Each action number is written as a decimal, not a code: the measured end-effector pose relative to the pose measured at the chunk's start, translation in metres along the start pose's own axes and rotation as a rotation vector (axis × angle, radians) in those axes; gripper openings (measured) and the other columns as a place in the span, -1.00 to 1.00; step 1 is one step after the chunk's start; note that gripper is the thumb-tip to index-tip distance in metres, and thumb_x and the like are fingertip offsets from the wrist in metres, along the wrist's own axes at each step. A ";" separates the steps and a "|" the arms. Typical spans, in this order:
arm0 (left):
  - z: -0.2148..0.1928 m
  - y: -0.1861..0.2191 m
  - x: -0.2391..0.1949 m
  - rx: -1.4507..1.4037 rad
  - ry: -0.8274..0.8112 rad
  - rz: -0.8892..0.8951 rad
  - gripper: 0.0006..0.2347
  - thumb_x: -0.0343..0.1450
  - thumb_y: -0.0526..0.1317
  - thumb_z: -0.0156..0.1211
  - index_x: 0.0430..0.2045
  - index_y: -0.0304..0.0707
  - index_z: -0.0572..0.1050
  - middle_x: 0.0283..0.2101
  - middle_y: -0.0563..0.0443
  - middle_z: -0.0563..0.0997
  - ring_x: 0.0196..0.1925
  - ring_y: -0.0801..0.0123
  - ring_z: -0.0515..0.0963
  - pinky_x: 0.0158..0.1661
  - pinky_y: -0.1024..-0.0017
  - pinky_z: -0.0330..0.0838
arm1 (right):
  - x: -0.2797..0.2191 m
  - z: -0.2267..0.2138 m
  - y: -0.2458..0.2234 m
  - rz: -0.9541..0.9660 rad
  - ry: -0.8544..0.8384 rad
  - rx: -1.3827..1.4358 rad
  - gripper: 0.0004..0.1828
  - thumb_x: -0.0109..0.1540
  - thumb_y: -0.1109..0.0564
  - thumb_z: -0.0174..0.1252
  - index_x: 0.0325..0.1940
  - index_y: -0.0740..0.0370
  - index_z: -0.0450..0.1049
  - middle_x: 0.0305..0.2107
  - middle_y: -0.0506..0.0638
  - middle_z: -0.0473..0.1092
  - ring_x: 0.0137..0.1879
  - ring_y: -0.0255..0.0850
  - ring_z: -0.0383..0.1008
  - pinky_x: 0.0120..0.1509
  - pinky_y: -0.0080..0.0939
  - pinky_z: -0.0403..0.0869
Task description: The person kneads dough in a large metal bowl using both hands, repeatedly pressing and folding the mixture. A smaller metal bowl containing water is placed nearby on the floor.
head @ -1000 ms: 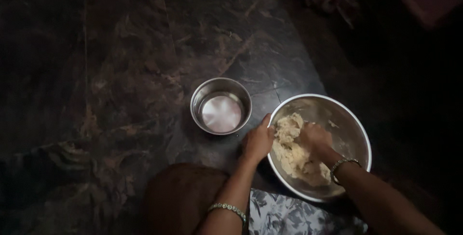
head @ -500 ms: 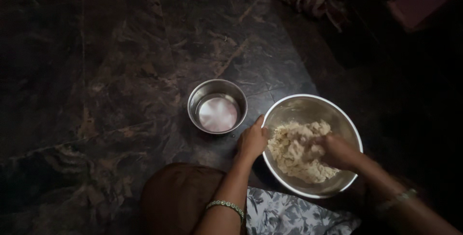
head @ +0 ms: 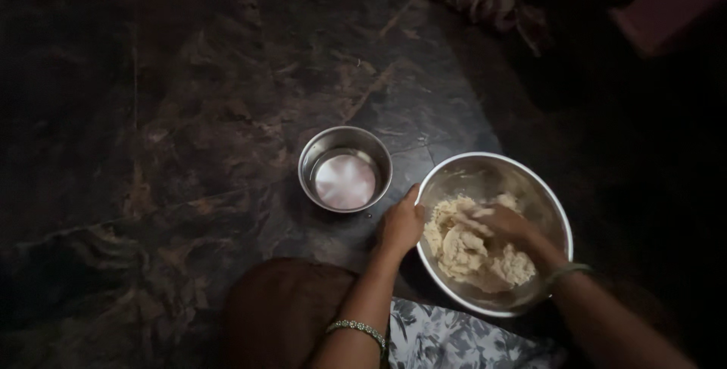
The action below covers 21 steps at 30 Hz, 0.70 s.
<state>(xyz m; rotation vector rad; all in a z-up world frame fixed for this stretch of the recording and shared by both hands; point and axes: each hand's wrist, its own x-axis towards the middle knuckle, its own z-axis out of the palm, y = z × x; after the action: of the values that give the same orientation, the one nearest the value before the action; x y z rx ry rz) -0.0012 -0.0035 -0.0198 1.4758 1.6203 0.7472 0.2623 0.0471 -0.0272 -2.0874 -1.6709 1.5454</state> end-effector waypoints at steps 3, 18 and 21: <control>0.001 -0.002 -0.003 -0.011 0.016 0.021 -0.56 0.46 -0.14 -0.01 0.31 -0.01 0.31 -0.06 -0.43 0.61 0.00 -0.30 0.59 0.03 -0.06 0.43 | -0.001 0.042 -0.001 -0.116 -0.120 -0.900 -0.42 0.06 -0.07 0.29 0.06 0.34 0.62 -0.17 0.28 0.65 -0.08 0.02 0.70 0.07 -0.05 0.61; -0.021 0.025 -0.009 0.084 -0.072 -0.080 -0.56 0.48 -0.13 -0.03 0.33 0.06 0.27 -0.08 -0.39 0.62 -0.03 -0.30 0.59 -0.01 -0.12 0.41 | -0.050 0.053 -0.081 -0.169 -0.096 -1.245 -0.60 0.15 0.14 0.28 0.08 0.21 0.49 -0.32 0.04 0.48 -0.24 -0.19 0.53 -0.14 -0.12 0.58; -0.015 0.021 -0.009 0.037 -0.041 -0.056 -0.56 0.47 -0.13 -0.02 0.31 0.04 0.29 -0.09 -0.41 0.61 -0.04 -0.33 0.57 -0.02 -0.13 0.41 | -0.043 0.053 -0.074 -0.055 0.057 -1.011 -0.69 0.36 0.20 -0.01 0.18 0.13 0.46 -0.38 0.09 0.53 -0.33 -0.20 0.58 -0.25 -0.09 0.62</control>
<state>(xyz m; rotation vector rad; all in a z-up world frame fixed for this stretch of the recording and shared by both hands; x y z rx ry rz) -0.0035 -0.0078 0.0068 1.4562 1.6456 0.6541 0.1768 0.0181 0.0167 -2.3212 -2.8182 0.6015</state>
